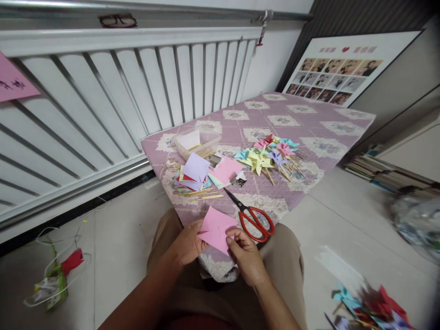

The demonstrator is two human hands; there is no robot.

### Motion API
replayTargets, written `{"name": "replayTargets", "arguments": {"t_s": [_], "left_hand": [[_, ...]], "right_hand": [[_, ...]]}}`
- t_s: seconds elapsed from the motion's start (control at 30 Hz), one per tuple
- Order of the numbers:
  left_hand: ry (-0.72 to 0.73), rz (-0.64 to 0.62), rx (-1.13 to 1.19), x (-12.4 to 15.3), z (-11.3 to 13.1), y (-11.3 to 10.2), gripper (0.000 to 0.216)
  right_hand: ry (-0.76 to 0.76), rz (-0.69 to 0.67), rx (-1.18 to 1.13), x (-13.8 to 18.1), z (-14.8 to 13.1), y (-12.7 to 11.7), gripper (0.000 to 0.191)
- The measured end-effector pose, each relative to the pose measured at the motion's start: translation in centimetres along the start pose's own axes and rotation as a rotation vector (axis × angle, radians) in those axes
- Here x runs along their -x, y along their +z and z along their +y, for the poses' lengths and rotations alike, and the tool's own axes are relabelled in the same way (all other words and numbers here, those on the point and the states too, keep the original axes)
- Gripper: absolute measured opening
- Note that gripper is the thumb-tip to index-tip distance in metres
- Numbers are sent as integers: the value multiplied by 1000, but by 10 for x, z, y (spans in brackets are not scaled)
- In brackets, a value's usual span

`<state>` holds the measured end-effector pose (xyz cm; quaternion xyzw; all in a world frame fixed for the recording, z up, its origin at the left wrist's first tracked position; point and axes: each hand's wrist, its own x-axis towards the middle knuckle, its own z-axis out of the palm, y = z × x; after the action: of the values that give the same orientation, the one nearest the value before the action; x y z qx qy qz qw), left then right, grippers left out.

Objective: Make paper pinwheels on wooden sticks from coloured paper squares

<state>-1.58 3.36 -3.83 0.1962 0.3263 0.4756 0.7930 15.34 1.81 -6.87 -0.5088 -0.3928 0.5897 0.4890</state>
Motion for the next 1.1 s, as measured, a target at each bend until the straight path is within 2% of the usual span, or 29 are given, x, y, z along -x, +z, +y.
{"name": "replayTargets", "arguments": {"t_s": [0.13,0.23,0.37,0.53,0.8,0.9,1.1], "left_hand": [[112,92,135,0,-17,3,40],[144,139,247,1,-32,7,43],[152,121,194,3,-44,18,41],[183,226,92,-2,-39,32,37],[114,261,97,-8,-32,29,34],[91,290,100,-8,-28,28,35],[103,268,69,-8,-24,24,33]], "right_hand": [[-1,39,-30,-1,6,0,23],[-10,66,-37,-1,7,0,23],[-29,79,-25,-1,7,1,23],[-64,59,19,1,7,1,22],[-142,76,55,1,12,1,24],[-249,95,114,0,12,0,33],[-522,70,527,6,2,-2,30]]}}
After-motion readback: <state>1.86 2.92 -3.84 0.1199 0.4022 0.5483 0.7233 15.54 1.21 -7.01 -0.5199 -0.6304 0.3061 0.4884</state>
